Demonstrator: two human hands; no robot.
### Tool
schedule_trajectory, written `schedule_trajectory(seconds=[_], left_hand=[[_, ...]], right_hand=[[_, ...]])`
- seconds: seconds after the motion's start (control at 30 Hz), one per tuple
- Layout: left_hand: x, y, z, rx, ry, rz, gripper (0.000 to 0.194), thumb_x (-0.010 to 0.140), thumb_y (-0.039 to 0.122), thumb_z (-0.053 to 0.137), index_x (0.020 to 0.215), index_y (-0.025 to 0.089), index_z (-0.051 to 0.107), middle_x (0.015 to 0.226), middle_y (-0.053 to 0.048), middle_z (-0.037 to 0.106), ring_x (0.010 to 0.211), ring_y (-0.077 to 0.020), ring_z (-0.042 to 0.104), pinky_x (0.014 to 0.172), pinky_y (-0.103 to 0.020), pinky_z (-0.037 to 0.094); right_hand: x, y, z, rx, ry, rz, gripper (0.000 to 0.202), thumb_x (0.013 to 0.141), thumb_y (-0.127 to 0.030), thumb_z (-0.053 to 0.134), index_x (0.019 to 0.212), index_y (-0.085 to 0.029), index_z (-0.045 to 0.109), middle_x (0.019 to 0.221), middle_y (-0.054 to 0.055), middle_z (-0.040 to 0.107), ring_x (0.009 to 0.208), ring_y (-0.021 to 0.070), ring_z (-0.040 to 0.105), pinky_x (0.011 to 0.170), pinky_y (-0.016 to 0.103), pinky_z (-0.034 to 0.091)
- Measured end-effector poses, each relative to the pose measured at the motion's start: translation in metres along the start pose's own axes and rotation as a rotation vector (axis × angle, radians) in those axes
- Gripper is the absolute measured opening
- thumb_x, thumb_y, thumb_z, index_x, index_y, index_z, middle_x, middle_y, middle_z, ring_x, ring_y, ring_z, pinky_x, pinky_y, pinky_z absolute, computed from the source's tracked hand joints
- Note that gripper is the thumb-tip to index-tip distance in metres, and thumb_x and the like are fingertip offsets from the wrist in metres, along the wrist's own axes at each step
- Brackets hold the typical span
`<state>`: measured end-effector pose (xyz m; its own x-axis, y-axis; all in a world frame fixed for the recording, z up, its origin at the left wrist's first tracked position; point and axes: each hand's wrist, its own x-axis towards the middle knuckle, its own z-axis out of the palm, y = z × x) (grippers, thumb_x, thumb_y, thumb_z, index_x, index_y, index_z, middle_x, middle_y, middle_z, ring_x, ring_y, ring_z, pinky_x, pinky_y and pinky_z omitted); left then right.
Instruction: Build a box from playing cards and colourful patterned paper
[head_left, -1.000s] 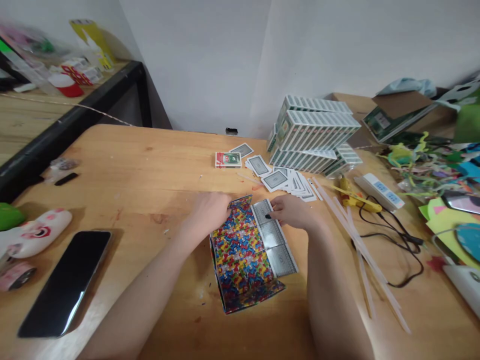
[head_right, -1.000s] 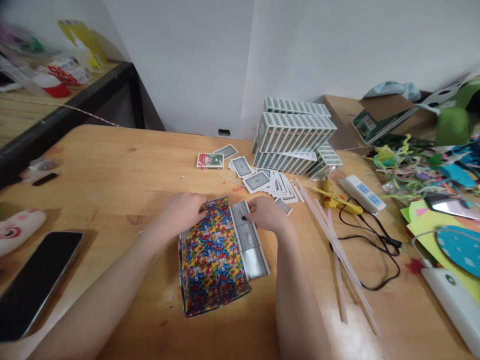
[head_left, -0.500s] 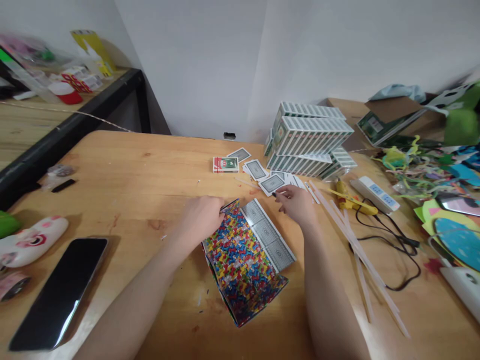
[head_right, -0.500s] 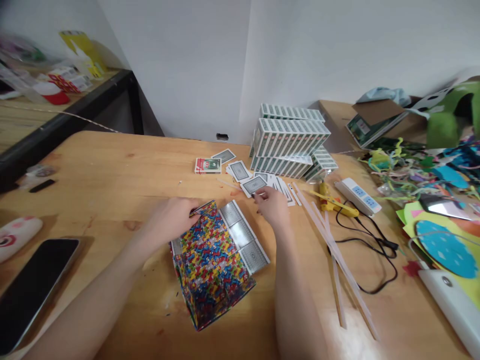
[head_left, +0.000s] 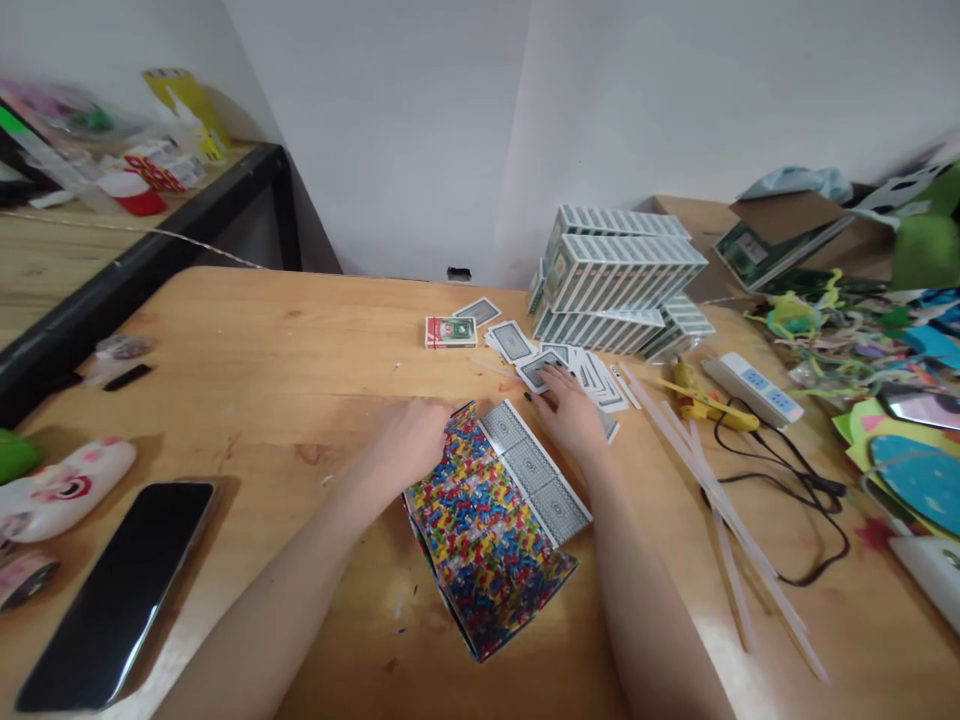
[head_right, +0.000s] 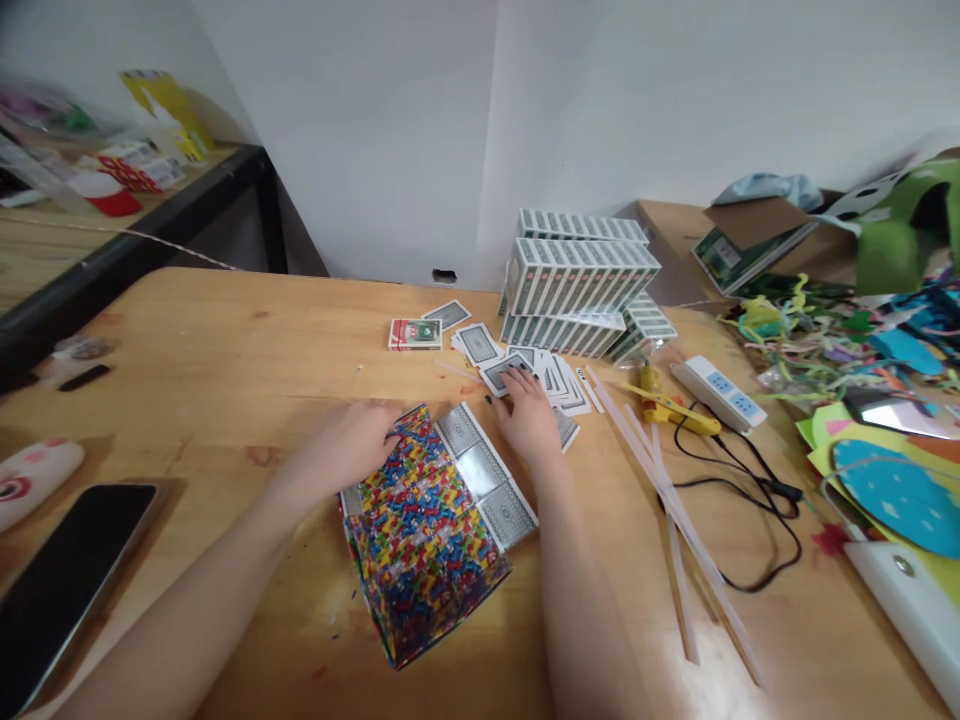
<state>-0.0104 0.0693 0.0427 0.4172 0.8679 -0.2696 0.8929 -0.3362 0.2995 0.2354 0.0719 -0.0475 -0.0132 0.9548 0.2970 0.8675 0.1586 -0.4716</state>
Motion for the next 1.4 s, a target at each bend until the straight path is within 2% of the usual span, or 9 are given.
schedule_trajectory(seconds=[0.2, 0.33, 0.4, 0.57, 0.7, 0.93, 1.13, 1.4], left_hand=[[0.003, -0.003, 0.005, 0.113, 0.029, 0.057, 0.023, 0.079, 0.021, 0.048, 0.094, 0.017, 0.064, 0.092, -0.015, 0.068, 0.084, -0.0277, 0.064, 0.073, -0.036, 0.046], [0.003, -0.004, 0.006, 0.145, 0.044, 0.094, 0.022, 0.079, 0.021, 0.046, 0.091, 0.017, 0.064, 0.089, -0.015, 0.068, 0.082, -0.0297, 0.064, 0.068, -0.037, 0.047], [0.004, -0.004, 0.005, 0.137, 0.038, 0.089, 0.022, 0.079, 0.021, 0.046, 0.091, 0.017, 0.064, 0.09, -0.015, 0.068, 0.082, -0.0293, 0.064, 0.068, -0.036, 0.046], [0.005, -0.004, 0.005, 0.153, 0.004, 0.053, 0.019, 0.079, 0.023, 0.047, 0.087, 0.017, 0.064, 0.088, -0.014, 0.068, 0.082, -0.0264, 0.064, 0.07, -0.034, 0.046], [0.006, -0.006, 0.007, 0.14, 0.004, 0.06, 0.02, 0.08, 0.024, 0.047, 0.09, 0.018, 0.063, 0.092, -0.012, 0.068, 0.085, -0.0244, 0.063, 0.073, -0.033, 0.046], [0.005, -0.006, 0.005, 0.112, -0.001, 0.048, 0.02, 0.08, 0.024, 0.049, 0.091, 0.019, 0.065, 0.092, -0.011, 0.068, 0.086, -0.024, 0.063, 0.075, -0.033, 0.046], [0.004, -0.006, 0.004, 0.051, 0.0, 0.042, 0.02, 0.079, 0.022, 0.051, 0.093, 0.02, 0.065, 0.093, -0.009, 0.069, 0.088, -0.022, 0.063, 0.078, -0.031, 0.046], [0.006, -0.008, 0.006, 0.1, 0.027, 0.107, 0.022, 0.078, 0.02, 0.048, 0.092, 0.018, 0.065, 0.092, -0.011, 0.069, 0.084, -0.0248, 0.064, 0.071, -0.034, 0.047]], right_hand=[[0.002, -0.003, -0.008, -0.04, -0.025, 0.014, 0.029, 0.083, -0.025, 0.049, 0.107, -0.018, 0.062, 0.121, 0.012, 0.059, 0.117, 0.0265, 0.049, 0.1, 0.045, 0.037], [0.002, -0.009, -0.015, -0.032, -0.003, 0.057, 0.029, 0.086, -0.024, 0.04, 0.102, -0.021, 0.064, 0.106, 0.009, 0.067, 0.098, 0.0259, 0.061, 0.088, 0.041, 0.043], [0.001, -0.011, -0.019, -0.039, 0.104, 0.106, 0.032, 0.087, -0.024, 0.037, 0.104, -0.021, 0.063, 0.1, 0.01, 0.068, 0.089, 0.0251, 0.063, 0.082, 0.039, 0.044], [0.001, -0.009, -0.026, -0.091, 0.463, 0.174, 0.032, 0.088, -0.028, 0.036, 0.103, -0.018, 0.063, 0.093, 0.01, 0.069, 0.084, 0.0225, 0.063, 0.077, 0.034, 0.045], [0.002, -0.003, -0.029, -0.069, 0.613, 0.203, 0.03, 0.086, -0.028, 0.038, 0.095, -0.017, 0.065, 0.084, 0.008, 0.069, 0.075, 0.0196, 0.063, 0.07, 0.03, 0.046], [0.004, 0.0, -0.036, 0.0, 0.669, 0.273, 0.023, 0.078, -0.025, 0.047, 0.086, -0.019, 0.067, 0.074, 0.004, 0.068, 0.065, 0.0179, 0.061, 0.066, 0.03, 0.047], [0.006, 0.003, -0.045, 0.173, 0.706, 0.377, 0.024, 0.073, -0.025, 0.052, 0.09, -0.017, 0.067, 0.078, 0.006, 0.07, 0.07, 0.0194, 0.065, 0.068, 0.033, 0.05], [0.006, -0.01, -0.058, 0.302, 0.622, 0.349, 0.024, 0.065, -0.024, 0.061, 0.086, -0.019, 0.069, 0.072, 0.004, 0.07, 0.067, 0.0196, 0.067, 0.068, 0.034, 0.053]])
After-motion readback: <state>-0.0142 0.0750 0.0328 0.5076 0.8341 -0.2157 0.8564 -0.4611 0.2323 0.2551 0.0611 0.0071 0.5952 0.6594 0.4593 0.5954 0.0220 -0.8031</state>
